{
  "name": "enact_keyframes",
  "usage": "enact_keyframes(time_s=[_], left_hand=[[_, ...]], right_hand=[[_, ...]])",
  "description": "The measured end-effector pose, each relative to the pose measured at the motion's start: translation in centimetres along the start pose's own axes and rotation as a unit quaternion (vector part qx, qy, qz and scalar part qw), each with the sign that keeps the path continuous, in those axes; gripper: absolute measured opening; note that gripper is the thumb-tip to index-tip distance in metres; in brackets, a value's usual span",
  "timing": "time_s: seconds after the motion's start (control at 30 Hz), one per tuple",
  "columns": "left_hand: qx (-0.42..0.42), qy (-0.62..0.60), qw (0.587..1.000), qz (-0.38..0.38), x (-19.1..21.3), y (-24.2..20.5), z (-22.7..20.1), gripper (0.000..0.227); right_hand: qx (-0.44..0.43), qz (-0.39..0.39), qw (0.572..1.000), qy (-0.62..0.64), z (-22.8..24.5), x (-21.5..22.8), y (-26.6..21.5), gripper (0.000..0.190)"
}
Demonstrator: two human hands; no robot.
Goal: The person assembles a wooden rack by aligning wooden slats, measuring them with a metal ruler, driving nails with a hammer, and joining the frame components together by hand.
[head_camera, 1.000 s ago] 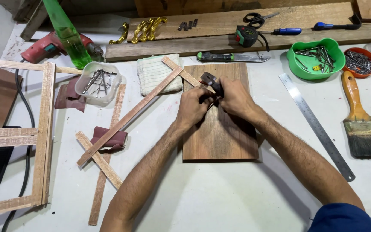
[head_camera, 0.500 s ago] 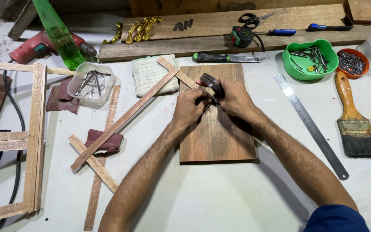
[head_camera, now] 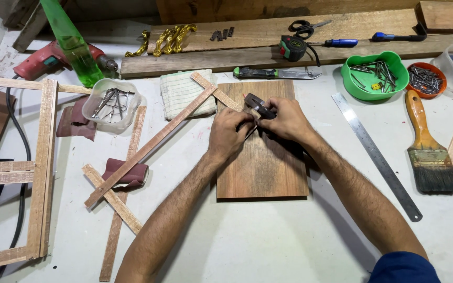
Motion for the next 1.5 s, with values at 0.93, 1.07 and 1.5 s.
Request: enact_keyframes(time_s=[0.93,1.07,1.5], left_hand=[[0.035,0.009,0.999,0.029,-0.1,1.0,0.2,0.017],[0.037,-0.012,0.998,0.040,-0.1,1.3,0.3,0.018],[0.065,-0.050,0.996,0.047,1.6,1.2,-0.7,0.014]], right_hand=[[-0.122,0.014,0.983,0.135,3.6,1.4,-1.5,0.030],[-0.141,0.001,0.974,0.178,3.4,2.7,-2.2,0.028],[-0.068,0.022,0.997,-0.031,9.5,3.3,-9.0,0.048]])
Point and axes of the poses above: each hand's wrist, its own y-axis towards the middle knuckle, its own x-axis out of the back of the hand, z = x × y, the point moved 3 cm from there along y, towards the middle knuckle, and after that the axes turned 15 degrees about y, right-handed, at the moved point
